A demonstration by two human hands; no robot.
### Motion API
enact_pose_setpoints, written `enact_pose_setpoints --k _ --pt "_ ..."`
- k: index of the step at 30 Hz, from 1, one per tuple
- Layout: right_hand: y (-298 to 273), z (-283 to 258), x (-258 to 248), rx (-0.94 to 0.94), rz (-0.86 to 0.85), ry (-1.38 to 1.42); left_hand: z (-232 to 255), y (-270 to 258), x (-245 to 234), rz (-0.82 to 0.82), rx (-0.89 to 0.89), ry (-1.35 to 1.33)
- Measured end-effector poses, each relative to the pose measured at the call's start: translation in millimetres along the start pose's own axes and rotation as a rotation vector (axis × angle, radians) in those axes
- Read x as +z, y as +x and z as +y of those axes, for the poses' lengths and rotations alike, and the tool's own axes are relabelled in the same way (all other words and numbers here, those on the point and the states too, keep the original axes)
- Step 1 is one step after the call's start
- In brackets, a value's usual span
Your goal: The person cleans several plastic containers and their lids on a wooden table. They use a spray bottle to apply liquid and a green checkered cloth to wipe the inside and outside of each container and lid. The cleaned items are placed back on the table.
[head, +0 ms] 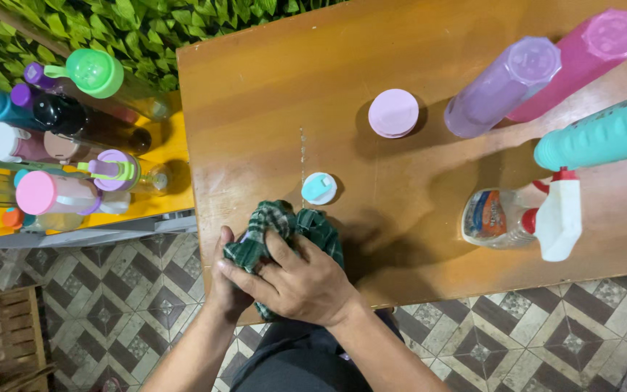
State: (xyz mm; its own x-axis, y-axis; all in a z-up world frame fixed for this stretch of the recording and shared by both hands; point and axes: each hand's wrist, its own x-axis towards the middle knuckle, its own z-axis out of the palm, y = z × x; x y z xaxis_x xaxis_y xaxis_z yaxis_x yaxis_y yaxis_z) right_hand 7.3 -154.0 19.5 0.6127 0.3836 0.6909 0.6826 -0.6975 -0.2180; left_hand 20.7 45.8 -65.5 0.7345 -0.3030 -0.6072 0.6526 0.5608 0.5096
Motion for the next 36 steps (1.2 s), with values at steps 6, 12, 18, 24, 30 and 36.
enact_pose_setpoints --k 6,12,18,24,30,36 --pt "-10 31 -11 0.169 -0.033 0.116 -37 0 3 -0.077 0.234 0.125" --pt "-8 30 -15 0.037 0.006 0.088 -42 1 20 0.069 0.21 0.118" --pt "3 6 11 0.581 0.134 0.462 -6 -21 36 -0.093 0.9 0.756" --pt "8 -7 24 0.661 0.113 0.484 24 -25 34 -0.135 0.895 0.861" --pt "20 -19 33 0.186 0.026 0.196 52 -34 -12 -0.171 0.52 0.775" --pt "31 -68 70 0.701 0.335 0.452 43 -38 -39 -0.275 1.009 0.704"
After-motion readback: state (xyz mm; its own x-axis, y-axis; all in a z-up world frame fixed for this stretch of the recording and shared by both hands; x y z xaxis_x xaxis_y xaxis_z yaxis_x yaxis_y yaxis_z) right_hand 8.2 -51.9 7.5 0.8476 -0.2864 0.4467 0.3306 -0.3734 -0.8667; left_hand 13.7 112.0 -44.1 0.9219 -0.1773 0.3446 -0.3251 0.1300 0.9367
